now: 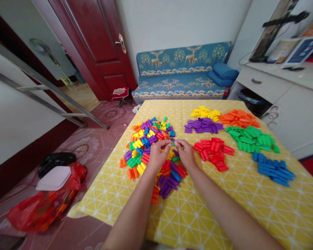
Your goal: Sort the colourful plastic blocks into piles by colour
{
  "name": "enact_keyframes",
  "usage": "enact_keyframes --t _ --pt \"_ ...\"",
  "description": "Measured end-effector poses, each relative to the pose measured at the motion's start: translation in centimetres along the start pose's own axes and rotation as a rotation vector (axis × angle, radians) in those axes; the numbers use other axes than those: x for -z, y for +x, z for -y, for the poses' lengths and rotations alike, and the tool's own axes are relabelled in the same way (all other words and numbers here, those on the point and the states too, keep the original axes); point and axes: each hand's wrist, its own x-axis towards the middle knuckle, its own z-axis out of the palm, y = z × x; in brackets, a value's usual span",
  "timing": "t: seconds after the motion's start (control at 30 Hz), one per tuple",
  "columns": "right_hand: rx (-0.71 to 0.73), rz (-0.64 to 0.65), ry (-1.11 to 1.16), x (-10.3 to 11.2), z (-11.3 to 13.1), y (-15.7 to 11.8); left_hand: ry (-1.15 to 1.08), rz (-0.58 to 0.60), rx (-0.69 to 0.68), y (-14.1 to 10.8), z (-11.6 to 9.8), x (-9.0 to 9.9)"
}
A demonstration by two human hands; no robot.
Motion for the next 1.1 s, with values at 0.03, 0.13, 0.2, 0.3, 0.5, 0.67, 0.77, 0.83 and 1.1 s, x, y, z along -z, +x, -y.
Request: enact_keyframes --t 0.03,0.13,0.2,0.3,0.5,0.67,0.77,0.83,1.1 --pt "0.004 0.0 -0.002 0.0 0.0 0.0 0.071 0.005 -0.033 -0.3 0.0 -0.1" --pt "0.025 -0.007 0.003 -0.1 -0.1 0.1 0.203 0.02 -0.095 -0.5 0.1 -0.2" --pt "0.037 -0.01 0.005 -0.1 -0.2 0.1 0.244 0.025 -0.115 -0.3 0.3 -0.1" --pt "0.034 -0.007 -0.005 -0.1 -0.3 0.1 0.352 0.052 -0.159 -0.1 0.6 -0.2" --pt "0.027 -0.018 0.002 -0.2 -0.4 0.2 0.573 0.124 -0.221 -0.4 0.6 -0.5" --pt "0.021 -0.015 -0.004 -0.2 -0.5 0.2 0.588 0.135 -0.218 -0.5 0.8 -0.6" --pt "0.022 -0.016 -0.004 -0.2 -0.4 0.2 0.603 0.131 -0.21 -0.5 0.9 -0.6" --pt "0.028 -0.019 0.0 -0.3 -0.4 0.2 0.61 0.132 -0.203 -0.6 0.8 -0.6" --pt "0.043 -0.016 0.021 -0.4 -1.1 0.2 0.638 0.154 -0.181 -0.7 0.4 -0.6"
